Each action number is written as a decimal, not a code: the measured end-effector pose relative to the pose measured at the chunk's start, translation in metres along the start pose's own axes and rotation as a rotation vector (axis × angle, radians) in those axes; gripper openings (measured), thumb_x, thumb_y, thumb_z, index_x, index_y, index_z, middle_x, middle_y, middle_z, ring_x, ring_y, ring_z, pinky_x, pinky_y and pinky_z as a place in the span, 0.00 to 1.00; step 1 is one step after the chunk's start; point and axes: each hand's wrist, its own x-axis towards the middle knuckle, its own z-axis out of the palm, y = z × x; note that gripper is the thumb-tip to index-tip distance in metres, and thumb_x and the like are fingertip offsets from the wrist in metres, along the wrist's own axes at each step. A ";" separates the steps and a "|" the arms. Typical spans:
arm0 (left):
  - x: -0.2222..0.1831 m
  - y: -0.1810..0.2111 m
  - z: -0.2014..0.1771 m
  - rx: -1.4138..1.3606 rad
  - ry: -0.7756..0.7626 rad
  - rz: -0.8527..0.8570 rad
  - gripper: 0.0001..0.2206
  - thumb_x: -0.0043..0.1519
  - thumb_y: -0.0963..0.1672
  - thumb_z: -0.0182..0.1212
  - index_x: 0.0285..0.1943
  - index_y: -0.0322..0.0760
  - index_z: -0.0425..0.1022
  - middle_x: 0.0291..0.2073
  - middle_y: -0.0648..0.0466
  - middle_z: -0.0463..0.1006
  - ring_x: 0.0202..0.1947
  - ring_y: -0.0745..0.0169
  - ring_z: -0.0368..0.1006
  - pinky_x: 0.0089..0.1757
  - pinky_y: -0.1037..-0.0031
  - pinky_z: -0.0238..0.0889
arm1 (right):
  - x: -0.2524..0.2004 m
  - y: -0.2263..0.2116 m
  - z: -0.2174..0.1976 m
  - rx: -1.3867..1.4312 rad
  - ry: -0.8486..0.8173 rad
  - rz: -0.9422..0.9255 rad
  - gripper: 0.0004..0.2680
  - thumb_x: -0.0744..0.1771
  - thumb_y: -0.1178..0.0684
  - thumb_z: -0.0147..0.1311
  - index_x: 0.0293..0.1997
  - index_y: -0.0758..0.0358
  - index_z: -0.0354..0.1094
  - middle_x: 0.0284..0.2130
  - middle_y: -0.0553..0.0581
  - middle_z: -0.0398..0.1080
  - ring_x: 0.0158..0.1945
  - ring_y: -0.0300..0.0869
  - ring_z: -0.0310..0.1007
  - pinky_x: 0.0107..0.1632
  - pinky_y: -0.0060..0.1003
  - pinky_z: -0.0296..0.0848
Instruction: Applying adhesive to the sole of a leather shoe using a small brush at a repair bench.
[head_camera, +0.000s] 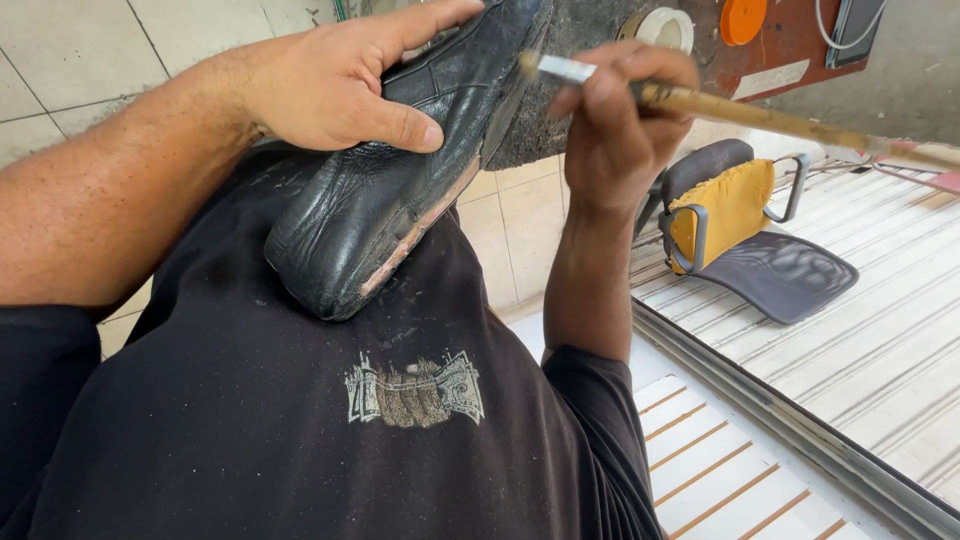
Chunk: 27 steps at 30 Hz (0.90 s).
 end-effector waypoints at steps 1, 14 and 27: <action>0.000 0.001 0.001 0.001 -0.001 0.001 0.42 0.60 0.44 0.63 0.80 0.28 0.39 0.72 0.46 0.58 0.69 0.59 0.58 0.64 0.67 0.56 | -0.001 0.002 -0.002 -0.016 0.087 -0.004 0.04 0.70 0.65 0.54 0.44 0.62 0.67 0.35 0.63 0.73 0.29 0.46 0.74 0.31 0.33 0.77; -0.003 0.011 0.000 0.146 0.045 -0.096 0.31 0.61 0.44 0.63 0.74 0.32 0.58 0.63 0.51 0.71 0.60 0.58 0.69 0.58 0.67 0.61 | -0.006 -0.018 0.023 -0.276 -0.116 -0.100 0.05 0.69 0.61 0.58 0.43 0.61 0.64 0.36 0.63 0.70 0.27 0.44 0.73 0.28 0.31 0.77; -0.002 0.006 0.006 0.057 0.079 -0.082 0.25 0.60 0.42 0.61 0.68 0.34 0.64 0.61 0.52 0.74 0.57 0.59 0.73 0.53 0.66 0.69 | -0.029 -0.031 0.038 -0.601 -0.315 -0.196 0.07 0.63 0.63 0.63 0.33 0.64 0.65 0.29 0.64 0.75 0.33 0.46 0.79 0.32 0.36 0.81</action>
